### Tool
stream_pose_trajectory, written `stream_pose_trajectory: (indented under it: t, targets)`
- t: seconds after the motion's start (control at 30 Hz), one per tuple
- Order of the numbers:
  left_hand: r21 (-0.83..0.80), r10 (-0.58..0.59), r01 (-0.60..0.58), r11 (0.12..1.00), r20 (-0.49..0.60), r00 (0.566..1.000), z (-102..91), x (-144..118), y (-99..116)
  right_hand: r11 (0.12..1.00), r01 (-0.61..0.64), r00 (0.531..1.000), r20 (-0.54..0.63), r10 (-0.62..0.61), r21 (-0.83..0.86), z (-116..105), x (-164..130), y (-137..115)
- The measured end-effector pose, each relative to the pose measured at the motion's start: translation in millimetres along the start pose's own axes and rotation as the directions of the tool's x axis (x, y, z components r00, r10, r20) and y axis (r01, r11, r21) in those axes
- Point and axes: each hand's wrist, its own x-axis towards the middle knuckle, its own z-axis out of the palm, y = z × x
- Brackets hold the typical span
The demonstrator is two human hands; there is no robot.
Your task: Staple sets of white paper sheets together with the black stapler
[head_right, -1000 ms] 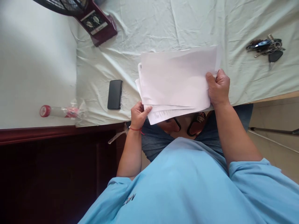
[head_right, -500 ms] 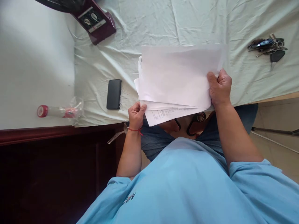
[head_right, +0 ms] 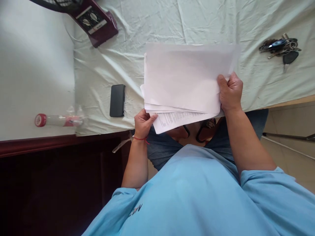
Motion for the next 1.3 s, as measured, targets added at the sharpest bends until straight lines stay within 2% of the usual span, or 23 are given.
stream_pose_trajectory:
  t: [0.07,0.2,0.47,0.7,0.93,1.3]
  targets:
    - [0.007,0.006,-0.006,1.0,0.01,1.0,-0.1,-0.5,-1.1,1.0,0.013,1.0,-0.003,-0.013,0.002,1.0,0.7,-1.0]
    - [0.07,0.032,-0.026,0.997,-0.078,0.996,0.7,-0.3,-2.6,1.0,0.009,1.0,-0.012,-0.009,-0.026,2.4,1.0,-2.7]
    - [-0.021,0.002,-0.005,1.0,-0.166,0.986,2.3,-0.1,1.9,1.0,0.002,1.0,-0.001,-0.002,-0.022,1.8,-1.1,-3.2]
    - [-0.009,0.026,-0.028,1.0,-0.195,0.98,0.6,1.7,-2.6,1.0,-0.011,1.0,-0.001,0.011,0.023,1.7,-0.8,-3.2]
    - [-0.091,-0.013,0.005,0.996,-0.092,0.996,-1.3,-4.2,1.5,0.999,-0.031,0.999,-0.019,0.032,0.036,1.5,-0.1,-3.8]
    - [-0.109,-0.018,-0.004,0.994,-0.199,0.98,-2.9,5.2,-3.7,0.999,-0.033,0.999,0.003,0.033,0.022,3.7,-1.0,-8.2]
